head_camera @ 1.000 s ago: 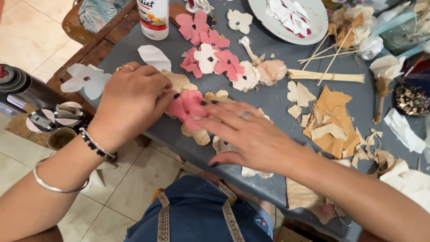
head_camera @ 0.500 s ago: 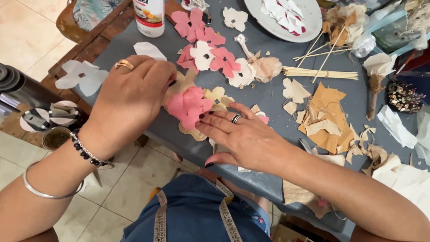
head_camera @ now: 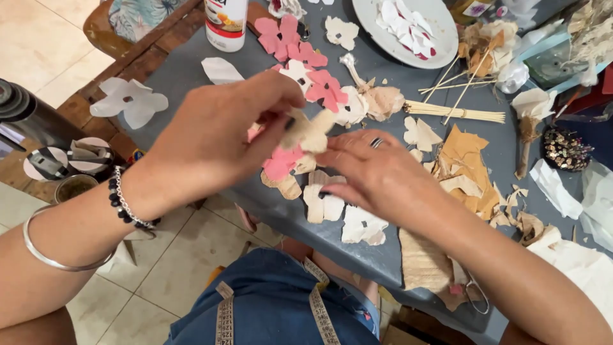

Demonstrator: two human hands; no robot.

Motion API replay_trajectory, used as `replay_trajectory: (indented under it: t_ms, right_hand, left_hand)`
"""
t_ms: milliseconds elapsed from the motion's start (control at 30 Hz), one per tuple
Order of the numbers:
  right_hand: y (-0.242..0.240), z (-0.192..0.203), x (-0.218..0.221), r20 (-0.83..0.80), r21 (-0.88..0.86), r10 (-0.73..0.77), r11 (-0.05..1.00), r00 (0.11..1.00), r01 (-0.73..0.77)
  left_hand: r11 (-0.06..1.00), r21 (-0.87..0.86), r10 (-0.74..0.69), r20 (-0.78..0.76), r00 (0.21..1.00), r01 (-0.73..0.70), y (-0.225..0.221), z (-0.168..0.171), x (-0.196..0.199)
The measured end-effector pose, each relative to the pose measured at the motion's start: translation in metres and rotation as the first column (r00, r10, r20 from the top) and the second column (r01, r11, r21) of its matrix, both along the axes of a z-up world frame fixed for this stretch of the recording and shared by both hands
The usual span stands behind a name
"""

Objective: Cutting fabric into petal shapes and assembling them into decorative flowers using scissors and glue.

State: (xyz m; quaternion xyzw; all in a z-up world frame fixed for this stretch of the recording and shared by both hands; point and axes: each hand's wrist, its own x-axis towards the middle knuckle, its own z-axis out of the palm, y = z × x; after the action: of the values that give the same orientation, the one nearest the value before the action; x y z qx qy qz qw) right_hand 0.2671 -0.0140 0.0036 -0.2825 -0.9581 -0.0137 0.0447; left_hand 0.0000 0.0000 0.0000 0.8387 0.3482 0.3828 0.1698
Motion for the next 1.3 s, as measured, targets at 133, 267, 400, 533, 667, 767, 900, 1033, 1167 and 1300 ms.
replay_trajectory:
  t_ms: [133, 267, 400, 533, 667, 767, 900, 1033, 1167, 1300]
  right_hand:
    - [0.005, 0.005, 0.014, -0.004, -0.001, -0.077, 0.997, 0.997, 0.077]
    - [0.005, -0.001, 0.031, 0.006, 0.015, -0.084, 0.996, 0.996, 0.084]
    - [-0.001, 0.0, 0.036, -0.042, 0.005, -0.121, 0.993, 0.992, 0.122]
    - [-0.001, 0.002, 0.029, -0.073, -0.008, -0.099, 0.995, 0.992, 0.098]
    - [-0.004, 0.008, 0.02, -0.058, -0.017, -0.072, 0.997, 0.996, 0.071]
    - [-0.005, 0.008, 0.022, -0.058, -0.008, -0.076, 0.997, 0.995, 0.076]
    - [-0.007, 0.009, 0.028, -0.092, 0.006, -0.083, 0.996, 0.992, 0.084]
    - [-0.007, 0.007, 0.029, -0.102, 0.01, -0.09, 0.996, 0.991, 0.092]
    - [-0.008, 0.003, 0.028, -0.064, 0.034, -0.079, 0.996, 0.995, 0.082]
    - [-0.008, 0.0, 0.029, -0.062, 0.049, -0.059, 0.997, 0.996, 0.062]
  left_hand:
    - [0.956, -0.291, 0.005, 0.127, 0.992, 0.032, 0.0, 0.008, 0.004]
    - [0.8, -0.583, 0.123, -0.077, 0.989, -0.145, 0.025, -0.022, -0.012]
    - [0.992, 0.078, 0.109, -0.209, 0.972, -0.095, 0.033, -0.052, -0.028]
    - [0.98, 0.054, -0.168, -0.281, 0.945, 0.191, 0.012, -0.06, -0.007]
    - [0.956, 0.283, 0.054, -0.446, 0.893, 0.083, 0.006, -0.073, 0.001]
    - [0.989, 0.121, -0.058, -0.225, 0.973, 0.087, 0.011, -0.076, -0.001]
    - [0.994, 0.092, 0.071, -0.169, 0.983, -0.056, 0.015, -0.069, -0.007]
    - [0.882, 0.426, 0.29, -0.162, 0.943, -0.198, 0.016, -0.071, -0.017]
    - [0.747, 0.664, 0.364, -0.368, 0.855, -0.032, 0.002, -0.068, -0.012]
    - [0.882, 0.467, 0.231, -0.533, 0.814, 0.056, -0.003, -0.082, -0.005]
